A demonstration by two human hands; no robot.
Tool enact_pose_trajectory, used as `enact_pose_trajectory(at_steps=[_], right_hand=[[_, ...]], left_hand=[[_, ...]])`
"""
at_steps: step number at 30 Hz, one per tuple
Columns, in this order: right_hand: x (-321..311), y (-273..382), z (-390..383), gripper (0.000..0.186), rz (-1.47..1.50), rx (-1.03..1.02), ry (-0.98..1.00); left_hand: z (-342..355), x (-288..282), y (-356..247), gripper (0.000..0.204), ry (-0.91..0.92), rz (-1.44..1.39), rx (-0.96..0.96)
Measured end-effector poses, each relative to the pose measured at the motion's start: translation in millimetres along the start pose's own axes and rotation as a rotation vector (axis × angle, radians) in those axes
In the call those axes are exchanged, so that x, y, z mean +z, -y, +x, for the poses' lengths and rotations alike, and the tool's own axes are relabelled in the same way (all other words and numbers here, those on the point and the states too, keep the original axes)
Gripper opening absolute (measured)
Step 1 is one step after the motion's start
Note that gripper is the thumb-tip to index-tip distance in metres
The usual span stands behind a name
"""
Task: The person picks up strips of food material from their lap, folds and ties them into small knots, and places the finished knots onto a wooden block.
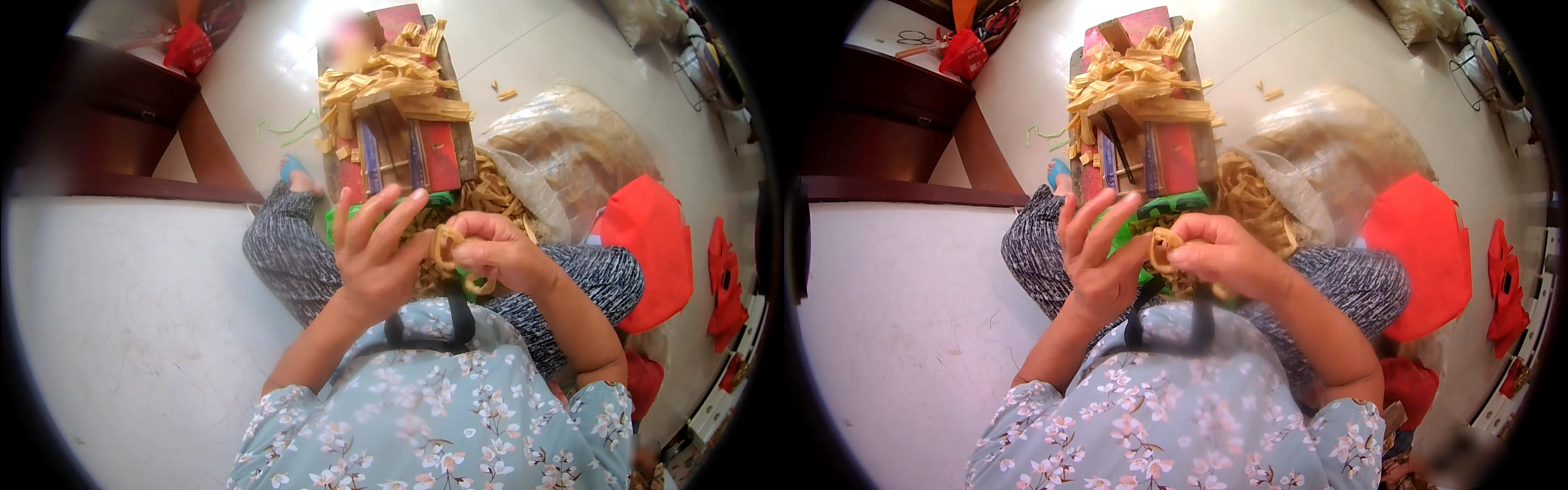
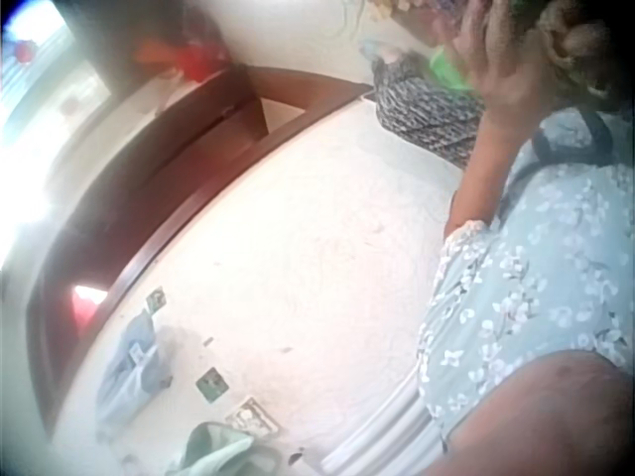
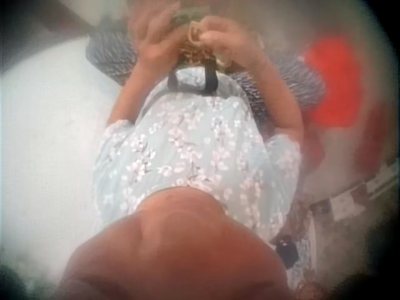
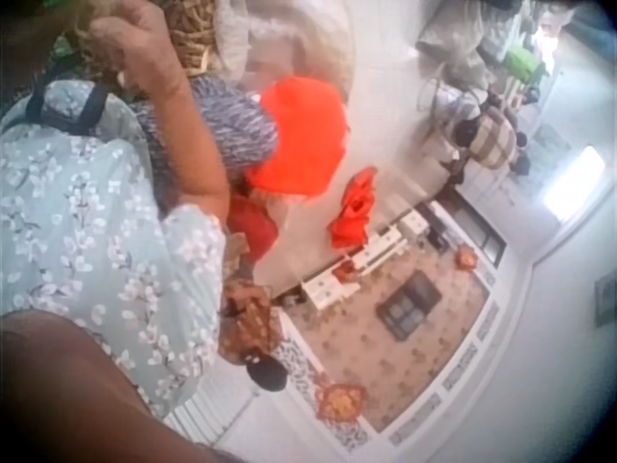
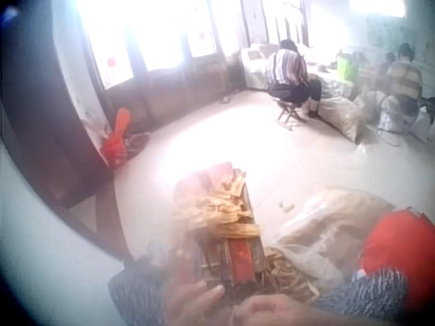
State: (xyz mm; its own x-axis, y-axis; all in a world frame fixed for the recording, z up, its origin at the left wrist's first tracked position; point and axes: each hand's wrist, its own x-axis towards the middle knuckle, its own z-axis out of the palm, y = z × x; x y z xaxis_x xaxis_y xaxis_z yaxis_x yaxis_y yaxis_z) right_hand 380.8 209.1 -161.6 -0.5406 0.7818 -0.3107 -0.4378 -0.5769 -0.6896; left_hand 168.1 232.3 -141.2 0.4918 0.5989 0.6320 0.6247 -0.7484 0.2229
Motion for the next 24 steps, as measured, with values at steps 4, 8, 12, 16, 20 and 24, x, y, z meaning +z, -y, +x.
enact_pose_trajectory(at_steps=[4,8,12,16,20,24], right_hand=[[-6.1,-3.8,1.3,0.014,-0.259,-0.085,-0.203],[-0.4,-7.9,7.8,0.025,-0.224,-0.150,-0.232],[1.4,-4.7,3.4,0.034,-0.013,-0.069,-0.148],[6.0,-10.5,6.1,0.041,-0.127,-0.114,-0.158],[0.8,-8.2,6.9,0.043,-0.602,-0.235,-0.131],[-4.9,12.6,-13.3,0.039,-0.551,-0.126,-0.188]], left_hand=[[-15.9,9.3,9.7,0.017,0.035,-0.240,-0.124],[-10.1,3.1,-6.1,0.018,0.101,-0.125,0.083],[-19.8,14.0,-2.1,0.018,0.138,-0.288,-0.103],[-18.6,13.2,-5.1,0.011,0.257,-0.672,-0.508],[-22.1,9.8,5.2,0.006,0.401,-1.265,-1.188],[-24.6,2.8,21.2,0.008,0.095,-1.373,-1.235]])
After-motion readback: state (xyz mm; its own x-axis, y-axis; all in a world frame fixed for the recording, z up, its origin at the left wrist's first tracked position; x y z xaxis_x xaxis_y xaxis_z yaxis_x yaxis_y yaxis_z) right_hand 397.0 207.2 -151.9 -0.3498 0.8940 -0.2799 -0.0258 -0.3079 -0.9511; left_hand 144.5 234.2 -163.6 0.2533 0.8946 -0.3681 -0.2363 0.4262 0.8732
